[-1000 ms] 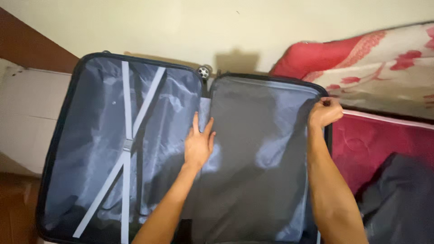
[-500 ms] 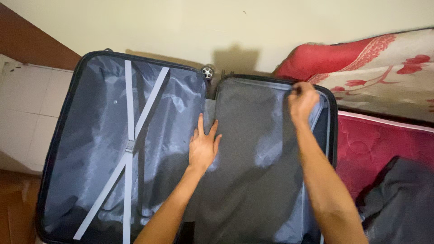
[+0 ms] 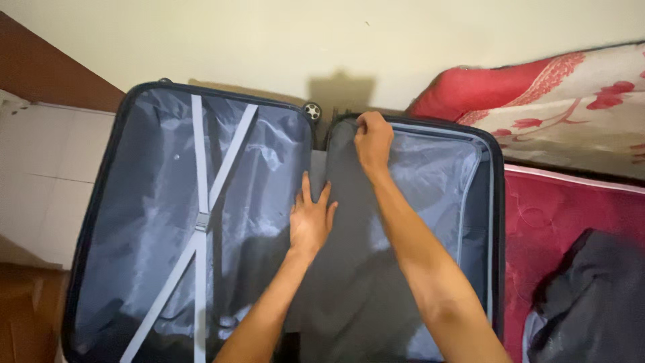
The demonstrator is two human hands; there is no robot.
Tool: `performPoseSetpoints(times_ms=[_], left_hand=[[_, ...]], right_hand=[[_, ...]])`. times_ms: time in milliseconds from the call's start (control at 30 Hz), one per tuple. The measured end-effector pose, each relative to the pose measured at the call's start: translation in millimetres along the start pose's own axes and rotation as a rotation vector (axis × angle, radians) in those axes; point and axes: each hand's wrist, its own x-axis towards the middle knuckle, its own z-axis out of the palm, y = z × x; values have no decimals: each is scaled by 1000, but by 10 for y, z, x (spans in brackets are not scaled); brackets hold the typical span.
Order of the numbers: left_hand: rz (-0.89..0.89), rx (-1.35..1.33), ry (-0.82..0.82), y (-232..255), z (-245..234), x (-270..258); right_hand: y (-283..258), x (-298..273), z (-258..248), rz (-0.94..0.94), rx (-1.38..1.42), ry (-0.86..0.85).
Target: The person unzips a yellow suitcase, adjusts the inner lining, and then folds a black t-shirt on a bed.
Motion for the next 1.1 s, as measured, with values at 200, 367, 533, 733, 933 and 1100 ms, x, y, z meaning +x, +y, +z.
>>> performPoseSetpoints(times_ms=[200, 367, 533, 733, 933, 1100], left_hand=[[11, -8, -22, -7, -1, 9], [30, -51, 68, -42, 38, -22], [24, -62, 22, -45, 24, -22], [51, -36, 84, -18, -35, -45], [36, -70, -48, -50, -120, -176], [61, -87, -38, -58, -180, -555]], right_hand=[[-245, 13, 196, -25, -47, -62], [-236, -209, -25, -30, 173, -93], [59, -1079, -697, 124, -133, 177], [741, -2321, -1687, 543, -608, 183], [831, -2714, -2142, 921, -721, -94], [877, -2779, -2229, 1031, -758, -223]])
